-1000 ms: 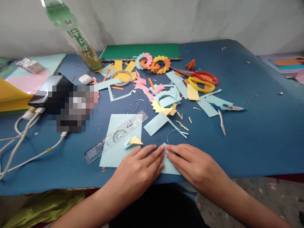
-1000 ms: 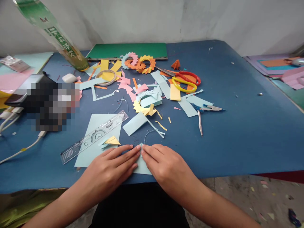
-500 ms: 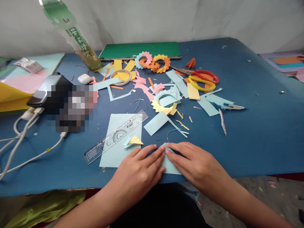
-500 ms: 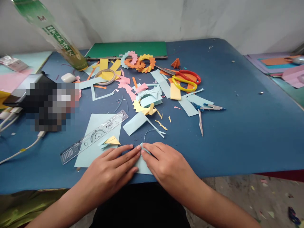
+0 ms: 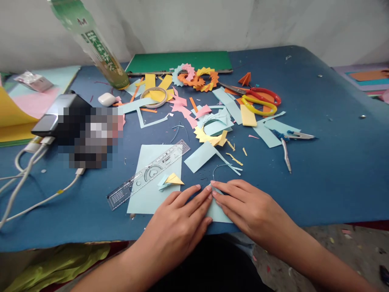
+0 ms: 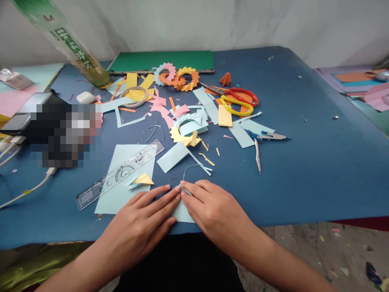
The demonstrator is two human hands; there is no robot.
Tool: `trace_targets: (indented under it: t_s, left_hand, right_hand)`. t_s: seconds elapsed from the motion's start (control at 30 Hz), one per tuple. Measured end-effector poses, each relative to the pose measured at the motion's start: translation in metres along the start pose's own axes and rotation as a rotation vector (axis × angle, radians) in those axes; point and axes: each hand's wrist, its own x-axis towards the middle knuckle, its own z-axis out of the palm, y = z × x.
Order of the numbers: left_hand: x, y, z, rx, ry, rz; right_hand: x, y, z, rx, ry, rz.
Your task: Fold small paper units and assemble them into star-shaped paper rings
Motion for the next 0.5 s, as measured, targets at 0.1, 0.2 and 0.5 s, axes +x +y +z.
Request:
trace_targets:
  t_s: [0.1,0.2,0.5]
  left_hand:
    - [-0.0009,0.0000,0.0003,-0.011,-0.005,-0.004]
    - [-0.0014,0.0002,0.0007,-0.006,0.004,-0.007]
    - [0.0030,0.0019,0.0021,0.012,0.022,-0.014]
  right_hand:
    - [-0.0010,-0.0002,-0.0003,0.010,0.000,0.003]
    - [-0.0020,-0.0008,-0.0011,0.021,0.001,0.012]
    - [-0.0012,-0.0018,-0.0001,-0.024,-0.014,-0.022]
